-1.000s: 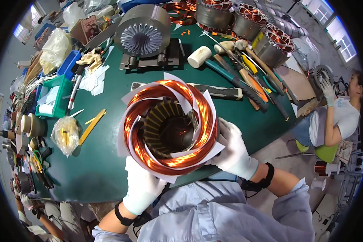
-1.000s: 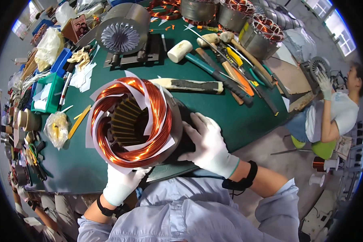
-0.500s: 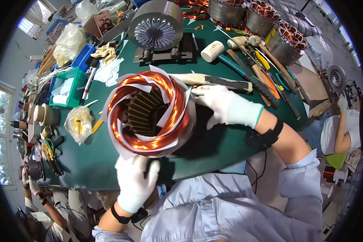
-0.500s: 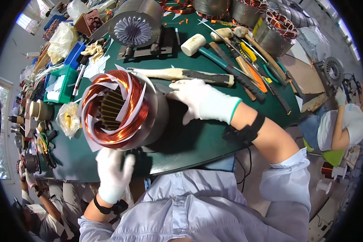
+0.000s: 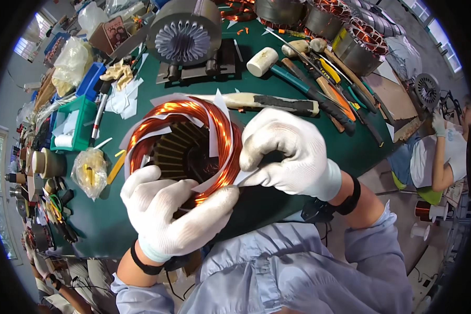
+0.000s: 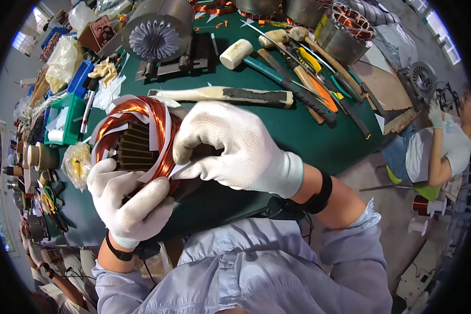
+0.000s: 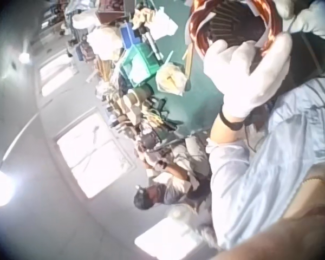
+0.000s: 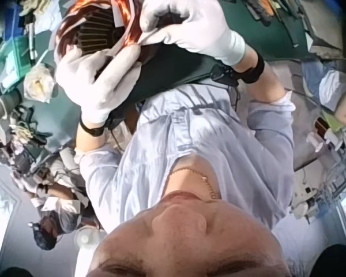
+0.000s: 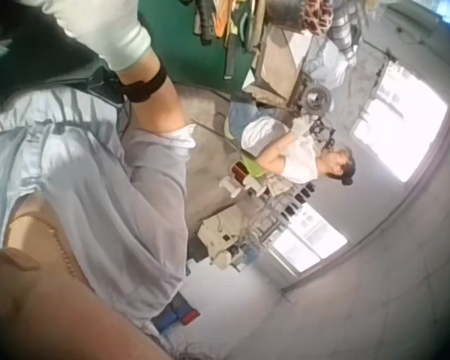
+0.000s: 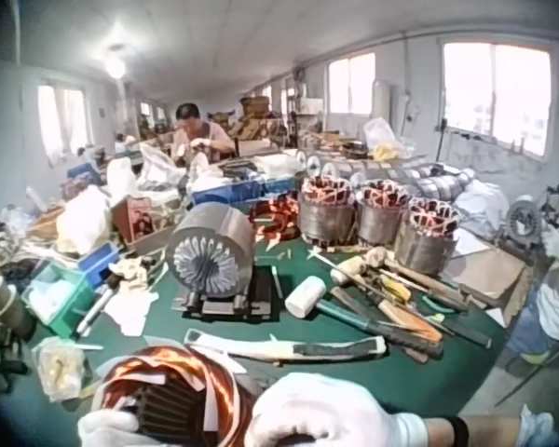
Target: Assembling a motor stator by inserting wire coils, sewing them in place, and trimming excess insulation.
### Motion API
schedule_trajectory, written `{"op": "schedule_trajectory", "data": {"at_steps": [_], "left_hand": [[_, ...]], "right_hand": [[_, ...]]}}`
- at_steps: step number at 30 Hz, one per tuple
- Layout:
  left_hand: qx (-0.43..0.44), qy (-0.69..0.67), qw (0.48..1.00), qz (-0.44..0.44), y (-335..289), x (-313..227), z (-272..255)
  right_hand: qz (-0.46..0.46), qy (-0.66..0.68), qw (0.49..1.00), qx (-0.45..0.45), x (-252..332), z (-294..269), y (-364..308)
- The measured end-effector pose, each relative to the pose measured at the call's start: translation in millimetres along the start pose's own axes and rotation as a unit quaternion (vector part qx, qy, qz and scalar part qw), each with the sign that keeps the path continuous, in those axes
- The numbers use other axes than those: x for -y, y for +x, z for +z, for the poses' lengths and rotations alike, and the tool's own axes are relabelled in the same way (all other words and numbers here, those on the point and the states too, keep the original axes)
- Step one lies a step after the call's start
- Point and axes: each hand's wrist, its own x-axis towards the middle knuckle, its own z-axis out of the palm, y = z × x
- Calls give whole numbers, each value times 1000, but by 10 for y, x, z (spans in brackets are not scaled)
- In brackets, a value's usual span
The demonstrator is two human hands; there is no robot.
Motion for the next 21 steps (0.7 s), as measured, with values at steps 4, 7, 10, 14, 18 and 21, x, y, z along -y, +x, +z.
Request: {"op": "schedule_trajectory", "data": {"at_steps": [4, 7, 10, 14, 18, 21], "left_hand": [[4, -25, 999, -34, 6, 1, -49], [35, -88, 995, 17, -1, 196, -92], [45, -117, 991, 53, 95, 396, -159], [57, -14, 998, -33, 228, 101, -320], [54, 59, 993, -89, 354, -125, -7], [39, 32, 996, -76, 205, -64, 14]], "right_hand": [[-164, -172, 971, 30, -52, -29, 34], [-114, -136, 984, 4, -62, 30, -71], [-98, -108, 987, 66, 54, -127, 51], [10, -75, 996, -56, -21, -217, 154], [-25, -29, 999, 13, -58, -209, 235], [-18, -45, 998, 32, -46, -189, 304]]}}
